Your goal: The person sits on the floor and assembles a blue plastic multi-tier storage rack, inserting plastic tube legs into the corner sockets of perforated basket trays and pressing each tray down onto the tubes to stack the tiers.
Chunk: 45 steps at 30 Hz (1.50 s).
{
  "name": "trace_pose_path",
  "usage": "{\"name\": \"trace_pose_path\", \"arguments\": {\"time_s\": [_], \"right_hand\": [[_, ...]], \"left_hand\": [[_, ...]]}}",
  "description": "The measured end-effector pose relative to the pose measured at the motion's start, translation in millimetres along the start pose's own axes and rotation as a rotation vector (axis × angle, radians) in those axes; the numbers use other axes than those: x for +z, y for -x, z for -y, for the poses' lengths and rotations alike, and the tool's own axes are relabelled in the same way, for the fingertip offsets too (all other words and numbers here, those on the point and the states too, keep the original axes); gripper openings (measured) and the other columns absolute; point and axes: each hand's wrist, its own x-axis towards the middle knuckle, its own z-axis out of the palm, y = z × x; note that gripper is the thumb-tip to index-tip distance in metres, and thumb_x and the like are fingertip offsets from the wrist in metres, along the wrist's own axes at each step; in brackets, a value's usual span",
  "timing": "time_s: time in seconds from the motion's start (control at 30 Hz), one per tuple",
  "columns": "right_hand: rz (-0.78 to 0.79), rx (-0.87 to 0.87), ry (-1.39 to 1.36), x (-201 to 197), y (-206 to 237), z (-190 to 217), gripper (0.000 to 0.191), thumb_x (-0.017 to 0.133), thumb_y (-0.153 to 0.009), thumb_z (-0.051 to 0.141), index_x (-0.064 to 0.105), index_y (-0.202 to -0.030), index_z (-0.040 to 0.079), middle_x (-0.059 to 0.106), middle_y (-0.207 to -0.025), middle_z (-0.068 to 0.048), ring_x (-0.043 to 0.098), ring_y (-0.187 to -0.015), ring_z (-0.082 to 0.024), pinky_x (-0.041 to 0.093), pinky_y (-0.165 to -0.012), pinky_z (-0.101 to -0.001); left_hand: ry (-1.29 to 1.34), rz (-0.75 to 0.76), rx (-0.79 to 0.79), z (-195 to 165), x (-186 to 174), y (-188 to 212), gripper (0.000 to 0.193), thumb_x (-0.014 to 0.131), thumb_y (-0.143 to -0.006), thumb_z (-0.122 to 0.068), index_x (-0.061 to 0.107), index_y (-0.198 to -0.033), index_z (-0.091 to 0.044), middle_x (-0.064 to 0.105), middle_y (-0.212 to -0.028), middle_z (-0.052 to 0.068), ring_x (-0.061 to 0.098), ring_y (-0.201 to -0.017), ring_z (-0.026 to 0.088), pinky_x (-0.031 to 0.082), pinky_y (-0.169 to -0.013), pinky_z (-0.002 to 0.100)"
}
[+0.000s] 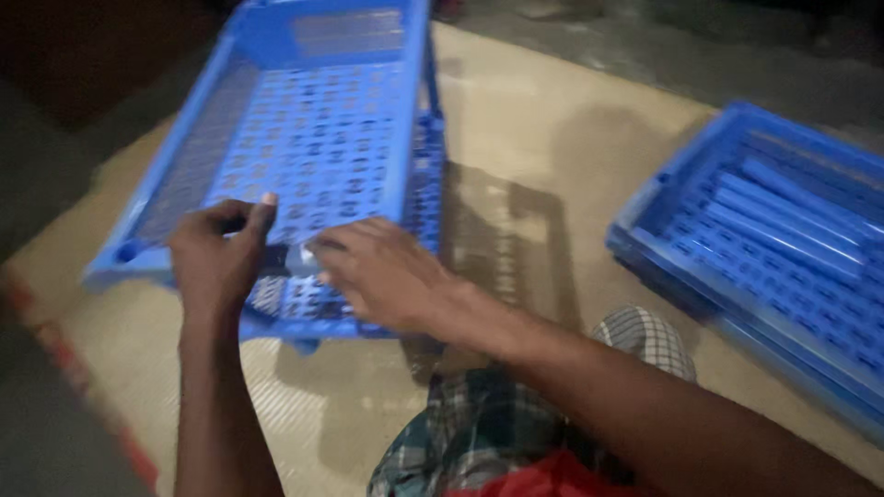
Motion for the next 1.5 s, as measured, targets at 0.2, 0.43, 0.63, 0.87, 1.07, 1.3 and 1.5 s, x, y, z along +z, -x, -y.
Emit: {"name": "trace_pose_path", "arguments": {"time_s": [0.2, 0.43, 0.63, 0.87, 1.07, 1.3, 1.5], "right_hand": [[-0.155, 0.237, 0.011, -57, 56, -48, 0.030, 0.069, -0.087, 0.015, 0.067, -0.115, 0.003, 0.067, -0.128, -0.018, 0.061, -0.125, -0.036, 0.047, -0.109, -0.0462], [-0.192, 0.773, 0.133, -121, 169, -141, 0.030, 0.067, -0.080, 0.008, 0.068, -0.107, -0.002, 0.067, -0.116, -0.022, 0.061, -0.112, -0.042, 0.050, -0.096, -0.0479], [-0.339, 0.911, 0.225, -158, 252, -188, 0.023, 0.066, -0.084, 0.004, 0.068, -0.107, -0.001, 0.068, -0.111, -0.022, 0.064, -0.105, -0.044, 0.051, -0.089, -0.0502], [-0.400, 1.087, 0.295, -176, 349, -258, 0.029, 0.072, -0.086, 0.004, 0.066, -0.114, -0.002, 0.068, -0.113, -0.025, 0.063, -0.109, -0.048, 0.052, -0.090, -0.0504], [-0.419, 1.167, 0.325, -189, 413, -283, 0.040, 0.072, -0.086, 0.005, 0.067, -0.126, 0.002, 0.067, -0.126, -0.022, 0.063, -0.120, -0.043, 0.050, -0.105, -0.0474], [-0.060, 1.410, 0.389, -197, 451, -290, 0.079, 0.081, -0.072, 0.015, 0.053, -0.144, -0.003, 0.045, -0.149, -0.031, 0.041, -0.137, -0.051, 0.036, -0.111, -0.0585], [0.225, 1.410, 0.580, -198, 449, -284, 0.063, 0.076, -0.078, 0.017, 0.063, -0.139, 0.007, 0.057, -0.136, -0.021, 0.050, -0.131, -0.042, 0.041, -0.102, -0.0581]], "left_hand": [[0.458, 0.067, 0.267, -125, 94, 1, 0.031, 0.075, -0.103, -0.025, 0.072, -0.089, 0.003, 0.069, -0.075, 0.012, 0.062, -0.073, 0.013, 0.053, -0.076, 0.031], [0.655, 0.486, 0.210, -232, 270, 32, 0.035, 0.072, -0.095, -0.032, 0.073, -0.086, 0.001, 0.073, -0.074, 0.015, 0.066, -0.065, 0.019, 0.052, -0.062, 0.036], [0.750, 0.613, 0.253, -292, 376, 67, 0.040, 0.067, -0.093, -0.041, 0.075, -0.082, -0.003, 0.072, -0.069, 0.015, 0.072, -0.059, 0.023, 0.054, -0.060, 0.037], [0.712, 0.797, 0.374, -328, 491, 103, 0.039, 0.067, -0.093, -0.040, 0.072, -0.079, -0.004, 0.071, -0.067, 0.012, 0.071, -0.060, 0.029, 0.053, -0.060, 0.041], [0.643, 0.797, 0.607, -346, 553, 144, 0.027, 0.077, -0.082, -0.024, 0.072, -0.104, -0.009, 0.074, -0.102, 0.013, 0.071, -0.097, 0.034, 0.056, -0.084, 0.042], [0.117, 1.019, 0.855, -353, 587, 186, 0.057, 0.078, -0.073, -0.024, 0.061, -0.126, -0.015, 0.062, -0.128, 0.011, 0.056, -0.123, 0.035, 0.045, -0.097, 0.057], [-0.130, 1.043, 0.933, -340, 584, 206, 0.043, 0.065, -0.086, -0.016, 0.059, -0.129, -0.015, 0.060, -0.131, 0.010, 0.056, -0.123, 0.032, 0.043, -0.097, 0.066]]}}
